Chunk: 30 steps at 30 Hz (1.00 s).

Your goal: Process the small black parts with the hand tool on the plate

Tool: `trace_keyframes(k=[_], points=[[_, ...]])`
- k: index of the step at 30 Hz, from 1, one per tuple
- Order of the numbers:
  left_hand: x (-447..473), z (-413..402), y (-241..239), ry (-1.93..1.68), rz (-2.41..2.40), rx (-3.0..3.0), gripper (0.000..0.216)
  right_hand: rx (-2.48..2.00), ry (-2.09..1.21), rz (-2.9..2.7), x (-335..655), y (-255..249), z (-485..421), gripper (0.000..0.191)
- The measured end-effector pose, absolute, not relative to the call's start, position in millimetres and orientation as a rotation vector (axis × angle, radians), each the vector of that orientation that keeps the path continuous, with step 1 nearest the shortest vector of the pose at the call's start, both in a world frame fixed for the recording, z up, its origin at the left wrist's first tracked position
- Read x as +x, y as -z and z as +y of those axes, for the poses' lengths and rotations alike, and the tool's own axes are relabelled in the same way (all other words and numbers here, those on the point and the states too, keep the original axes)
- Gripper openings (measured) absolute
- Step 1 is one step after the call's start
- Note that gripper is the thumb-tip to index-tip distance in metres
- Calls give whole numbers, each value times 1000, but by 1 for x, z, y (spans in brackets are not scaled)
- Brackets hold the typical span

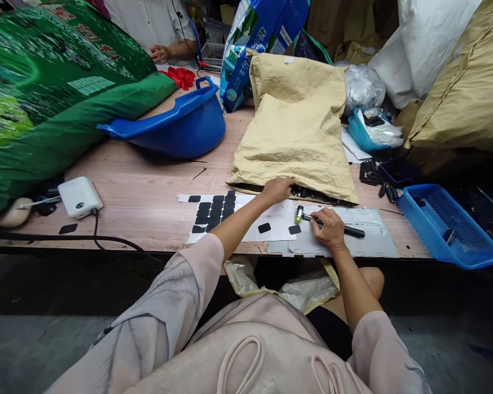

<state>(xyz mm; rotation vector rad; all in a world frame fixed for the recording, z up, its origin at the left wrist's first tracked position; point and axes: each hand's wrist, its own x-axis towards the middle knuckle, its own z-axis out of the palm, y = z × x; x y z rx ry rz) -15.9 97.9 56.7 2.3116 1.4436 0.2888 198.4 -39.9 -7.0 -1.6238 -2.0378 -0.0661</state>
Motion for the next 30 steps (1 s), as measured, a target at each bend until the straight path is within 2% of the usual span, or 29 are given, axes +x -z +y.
trace_keyframes(k=[9, 16, 22, 30], points=[[0, 171, -84, -590, 1360, 2291, 44, -1635, 27, -2037, 196, 4, -43, 16], [15, 216, -87, -629, 1471, 2103, 36, -1656, -7, -2006, 194, 2, -44, 14], [20, 171, -87, -545, 1551, 2187, 19, -1660, -4, -2002, 193, 3, -45, 14], [40, 105, -75, -166, 1549, 2281, 27, -1650, 25, -2009, 194, 4, -43, 14]])
